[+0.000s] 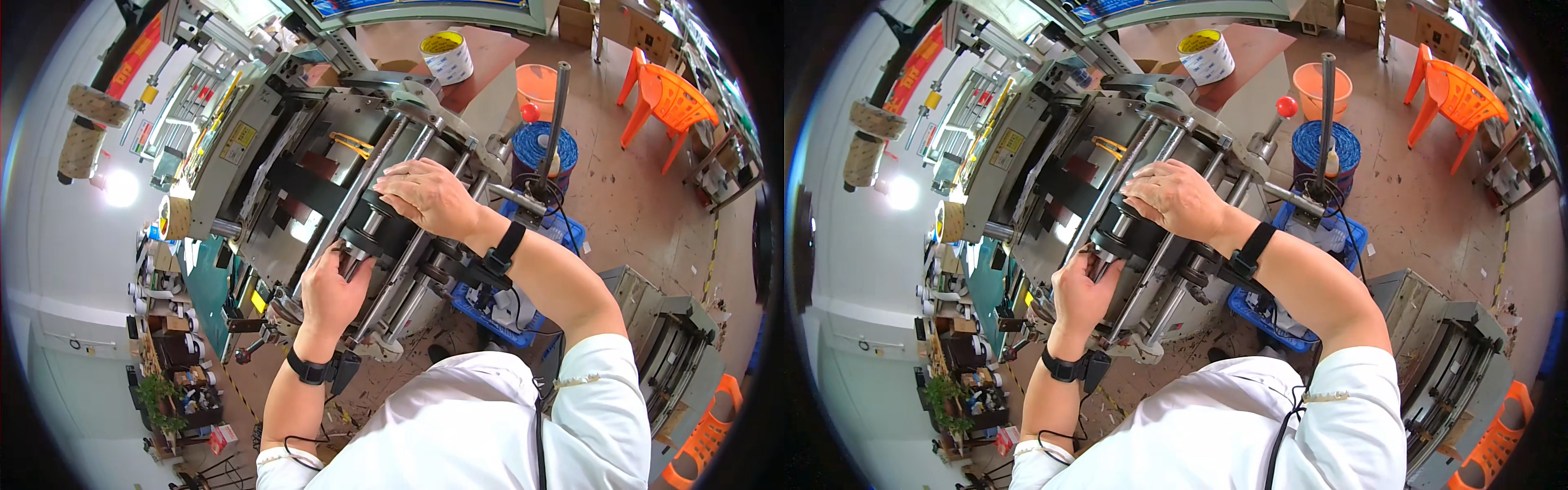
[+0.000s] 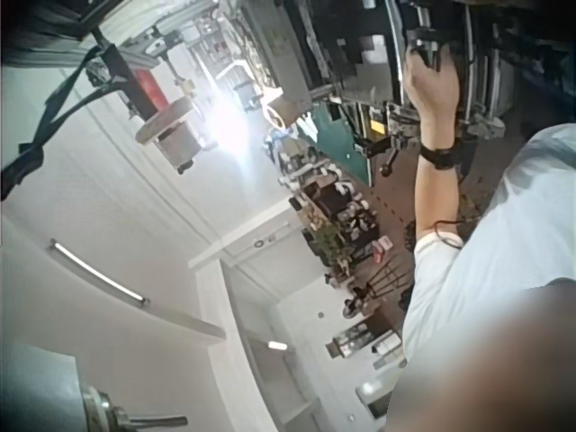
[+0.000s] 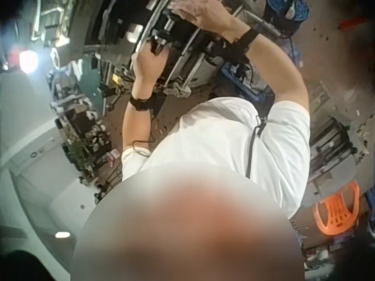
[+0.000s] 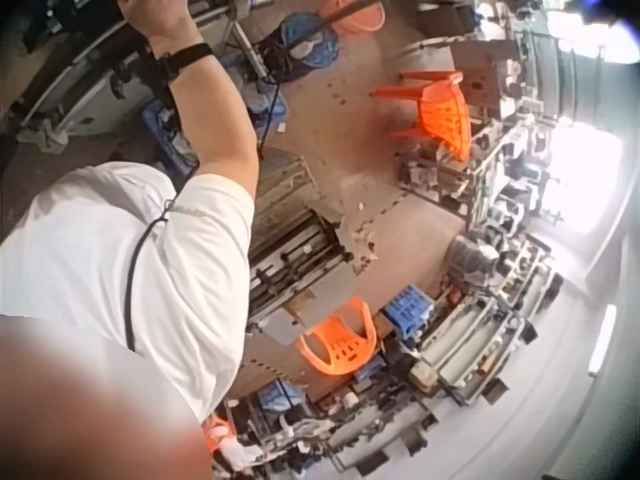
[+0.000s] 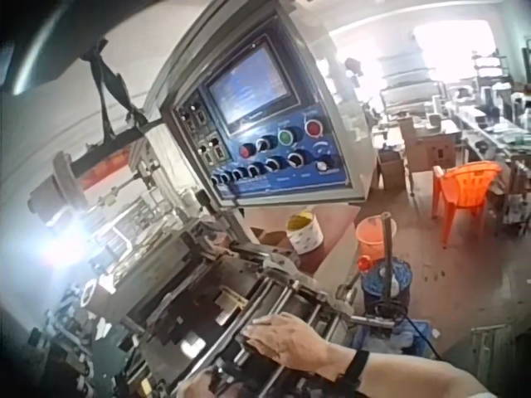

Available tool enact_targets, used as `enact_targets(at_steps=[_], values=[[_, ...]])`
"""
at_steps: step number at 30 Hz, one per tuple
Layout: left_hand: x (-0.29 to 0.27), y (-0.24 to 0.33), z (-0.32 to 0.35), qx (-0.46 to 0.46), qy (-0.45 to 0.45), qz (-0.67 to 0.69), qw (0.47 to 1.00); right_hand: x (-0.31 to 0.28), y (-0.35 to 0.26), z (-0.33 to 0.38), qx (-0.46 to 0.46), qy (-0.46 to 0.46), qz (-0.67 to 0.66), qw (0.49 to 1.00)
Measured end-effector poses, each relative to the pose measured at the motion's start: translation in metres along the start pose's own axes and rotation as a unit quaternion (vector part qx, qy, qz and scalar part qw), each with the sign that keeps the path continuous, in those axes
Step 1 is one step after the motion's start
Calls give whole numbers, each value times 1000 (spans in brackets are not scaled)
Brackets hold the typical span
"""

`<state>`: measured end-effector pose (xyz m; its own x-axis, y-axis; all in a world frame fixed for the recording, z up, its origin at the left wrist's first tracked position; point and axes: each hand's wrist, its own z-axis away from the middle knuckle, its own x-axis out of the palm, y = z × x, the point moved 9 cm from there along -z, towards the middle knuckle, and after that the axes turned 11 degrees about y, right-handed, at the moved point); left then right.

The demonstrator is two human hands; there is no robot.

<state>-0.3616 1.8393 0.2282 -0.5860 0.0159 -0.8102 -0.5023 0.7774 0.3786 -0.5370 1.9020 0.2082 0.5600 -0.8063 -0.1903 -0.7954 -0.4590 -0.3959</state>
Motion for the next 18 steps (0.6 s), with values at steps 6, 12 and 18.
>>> enact_targets(at_steps=[6, 12, 18], values=[[0, 3, -2, -13, -20, -10, 1000, -6, -5, 4, 9, 11, 1, 1000], [-31, 16, 27, 77, 32, -35, 996, -68, -1, 49, 130, 20, 108, 985], [18, 91, 83, 316, -240, 16, 918, -107, 43, 17, 144, -26, 262, 954]])
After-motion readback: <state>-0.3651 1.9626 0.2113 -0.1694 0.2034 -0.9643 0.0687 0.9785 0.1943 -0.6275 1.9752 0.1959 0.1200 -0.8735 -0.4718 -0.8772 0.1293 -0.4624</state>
